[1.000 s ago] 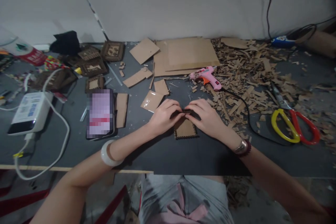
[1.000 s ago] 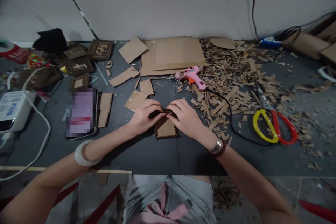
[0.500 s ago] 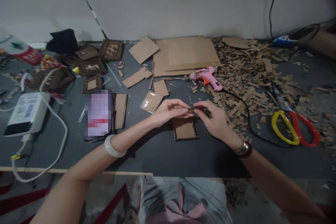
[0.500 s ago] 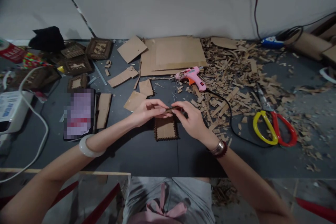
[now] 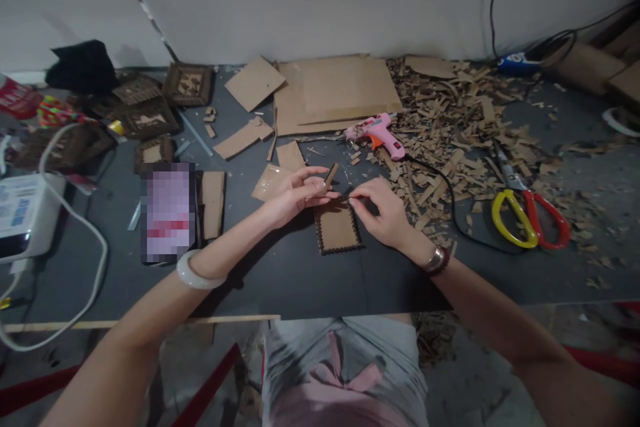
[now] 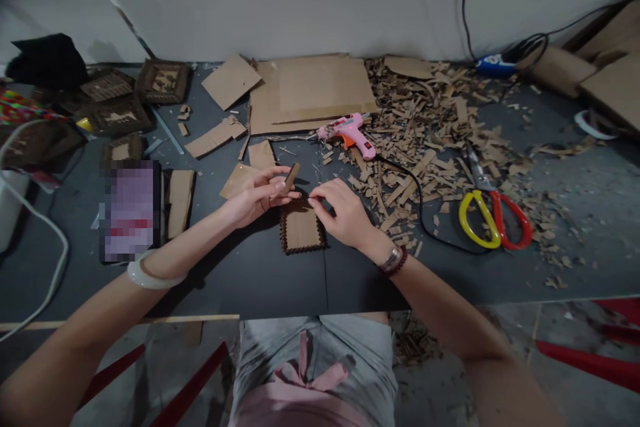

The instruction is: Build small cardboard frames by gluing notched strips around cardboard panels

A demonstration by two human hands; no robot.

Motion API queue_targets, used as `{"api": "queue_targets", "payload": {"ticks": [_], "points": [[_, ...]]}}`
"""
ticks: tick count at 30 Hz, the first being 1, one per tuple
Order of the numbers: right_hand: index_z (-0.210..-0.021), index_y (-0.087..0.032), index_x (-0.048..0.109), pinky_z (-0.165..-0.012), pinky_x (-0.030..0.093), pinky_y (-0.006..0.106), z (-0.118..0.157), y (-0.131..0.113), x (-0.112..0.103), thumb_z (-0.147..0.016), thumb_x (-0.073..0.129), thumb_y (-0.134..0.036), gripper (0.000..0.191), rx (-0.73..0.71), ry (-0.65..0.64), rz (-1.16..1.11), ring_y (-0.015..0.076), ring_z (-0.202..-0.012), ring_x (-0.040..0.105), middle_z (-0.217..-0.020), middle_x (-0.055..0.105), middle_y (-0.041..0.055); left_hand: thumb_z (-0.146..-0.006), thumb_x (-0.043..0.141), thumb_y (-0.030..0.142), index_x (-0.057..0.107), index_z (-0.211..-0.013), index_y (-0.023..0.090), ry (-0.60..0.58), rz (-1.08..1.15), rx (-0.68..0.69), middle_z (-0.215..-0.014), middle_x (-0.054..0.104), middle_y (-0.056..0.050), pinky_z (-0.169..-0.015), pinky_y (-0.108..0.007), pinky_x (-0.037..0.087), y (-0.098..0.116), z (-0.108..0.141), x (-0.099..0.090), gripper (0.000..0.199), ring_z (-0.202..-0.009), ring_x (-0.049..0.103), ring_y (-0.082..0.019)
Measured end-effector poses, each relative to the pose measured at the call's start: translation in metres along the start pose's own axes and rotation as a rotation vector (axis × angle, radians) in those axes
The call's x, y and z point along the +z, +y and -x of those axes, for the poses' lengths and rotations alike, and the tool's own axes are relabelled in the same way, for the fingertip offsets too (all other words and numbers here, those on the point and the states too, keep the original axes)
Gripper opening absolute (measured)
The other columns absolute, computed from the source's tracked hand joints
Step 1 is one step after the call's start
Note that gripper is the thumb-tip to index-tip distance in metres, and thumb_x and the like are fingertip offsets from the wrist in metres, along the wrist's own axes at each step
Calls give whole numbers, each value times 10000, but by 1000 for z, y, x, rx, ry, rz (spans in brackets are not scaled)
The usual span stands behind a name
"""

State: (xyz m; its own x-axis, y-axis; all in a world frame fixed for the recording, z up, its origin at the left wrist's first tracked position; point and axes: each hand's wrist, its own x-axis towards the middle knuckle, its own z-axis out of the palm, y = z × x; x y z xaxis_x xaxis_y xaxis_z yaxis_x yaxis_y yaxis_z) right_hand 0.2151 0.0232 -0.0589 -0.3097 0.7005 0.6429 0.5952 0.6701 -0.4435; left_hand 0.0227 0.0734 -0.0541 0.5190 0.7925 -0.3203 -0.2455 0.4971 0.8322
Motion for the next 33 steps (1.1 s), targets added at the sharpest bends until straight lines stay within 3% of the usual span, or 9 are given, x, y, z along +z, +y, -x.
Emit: {"api": "queue_targets", "payload": {"ticks": [6, 14, 25, 33], "points": [[-842, -190, 525, -695, 465, 319, 1, 2, 2, -874, 472, -157, 70, -133, -49, 52, 165, -751, 553, -771, 623, 48, -645, 777, 212, 628, -902, 152, -145, -33, -41, -831, 701, -28, -796, -272, 534, -3, 3, -5, 304, -853, 694, -179], [-850, -162, 531, -698, 479, 315, -3, 3, 5, -867, 504, -165, 32, -268, -41, 146, 176, -757, 537, -778, 618, 65, -587, 823, 227, 639, -827, 146, -173, -69, -22, -777, 703, 1, -737, -258, 555, -3, 2, -8, 313, -742, 687, -138], [-860, -169, 521, -688, 471, 324, -4, 6, 5, -884, 474, -199, 61, -267, -61, 133, 176, -761, 528, -784, 587, 49, -608, 804, 241, 608, -750, 123, -245, -141, -14, -707, 672, 14, -726, -247, 546, -3, -3, -3, 269, -696, 672, -115], [-856, -183, 530, -702, 470, 325, -2, 3, 7, -872, 525, -278, 97, -245, -54, 98, 172, -761, 536, -789, 602, 44, -581, 820, 252, 579, -731, 114, -248, -186, -36, -635, 660, 26, -627, -181, 537, -2, -1, -2, 316, -604, 647, -79]]}}
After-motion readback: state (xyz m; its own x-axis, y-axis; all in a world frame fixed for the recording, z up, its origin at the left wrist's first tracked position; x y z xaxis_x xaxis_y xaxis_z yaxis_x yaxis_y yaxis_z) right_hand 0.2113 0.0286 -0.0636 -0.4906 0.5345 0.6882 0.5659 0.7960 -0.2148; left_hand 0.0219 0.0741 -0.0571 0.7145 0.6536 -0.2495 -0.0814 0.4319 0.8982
